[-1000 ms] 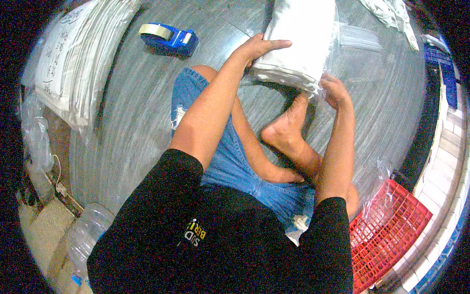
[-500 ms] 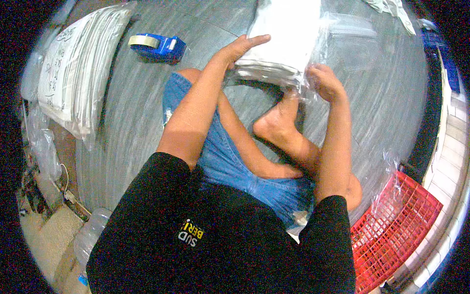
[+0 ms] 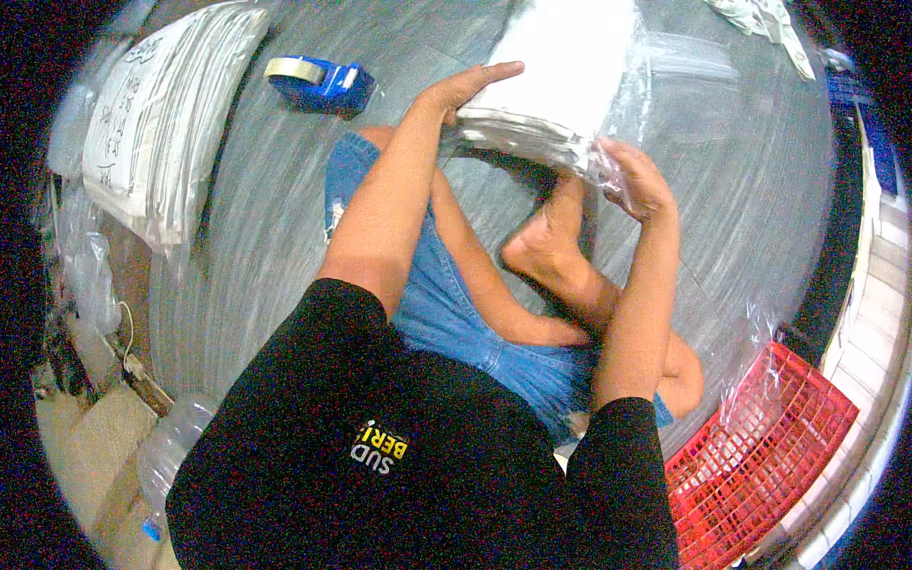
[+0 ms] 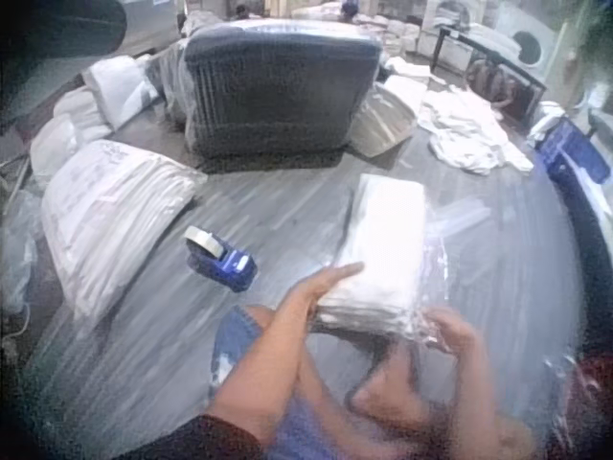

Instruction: The person sits on the floor and folds a stack of white garments, then places them into a clear plastic bag. They seal the bag using a tape dispenser and repeatedly adjust the package to ensure it is secure.

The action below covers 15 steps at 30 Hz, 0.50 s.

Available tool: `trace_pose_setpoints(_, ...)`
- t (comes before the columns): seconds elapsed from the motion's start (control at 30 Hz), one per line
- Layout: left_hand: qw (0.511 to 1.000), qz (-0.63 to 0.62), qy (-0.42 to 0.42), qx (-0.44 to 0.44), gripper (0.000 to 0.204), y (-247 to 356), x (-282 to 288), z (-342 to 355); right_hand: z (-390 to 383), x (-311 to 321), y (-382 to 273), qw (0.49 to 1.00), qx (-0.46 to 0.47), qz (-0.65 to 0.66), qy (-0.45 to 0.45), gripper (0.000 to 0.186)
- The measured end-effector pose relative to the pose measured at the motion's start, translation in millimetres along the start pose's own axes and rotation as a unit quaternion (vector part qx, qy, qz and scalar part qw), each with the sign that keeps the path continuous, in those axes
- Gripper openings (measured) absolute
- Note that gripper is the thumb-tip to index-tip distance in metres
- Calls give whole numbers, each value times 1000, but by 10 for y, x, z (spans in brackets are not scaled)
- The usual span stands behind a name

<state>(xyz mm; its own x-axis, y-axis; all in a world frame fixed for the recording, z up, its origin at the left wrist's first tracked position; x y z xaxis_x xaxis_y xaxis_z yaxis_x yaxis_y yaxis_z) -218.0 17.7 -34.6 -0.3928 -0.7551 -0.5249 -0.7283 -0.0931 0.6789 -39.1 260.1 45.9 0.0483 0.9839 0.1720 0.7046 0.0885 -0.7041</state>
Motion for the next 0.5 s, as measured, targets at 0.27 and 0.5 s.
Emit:
trace_pose_setpoints(0.27, 999, 48, 2, -9, 81, 82, -91, -104, 107, -293, -9, 999, 42, 26, 19, 34)
trace_pose_setpoints(0.5, 998, 45, 34, -34, 81, -94, -125, 154, 599, -306, 41, 972, 46, -200, 113, 23)
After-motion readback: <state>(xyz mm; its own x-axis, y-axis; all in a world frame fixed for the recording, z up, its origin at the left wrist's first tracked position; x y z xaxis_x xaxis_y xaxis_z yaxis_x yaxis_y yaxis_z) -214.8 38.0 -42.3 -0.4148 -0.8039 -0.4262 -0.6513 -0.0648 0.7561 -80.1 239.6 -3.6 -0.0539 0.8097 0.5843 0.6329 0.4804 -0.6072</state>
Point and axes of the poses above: each hand's wrist, its own z-axis towards the middle knuckle, its own x-axis out of the back of the hand, y = z × x, the point moved 1 cm from there along z, towards the middle knuckle, and after that the axes turned 14 degrees about -z, right-handed, at the moved point
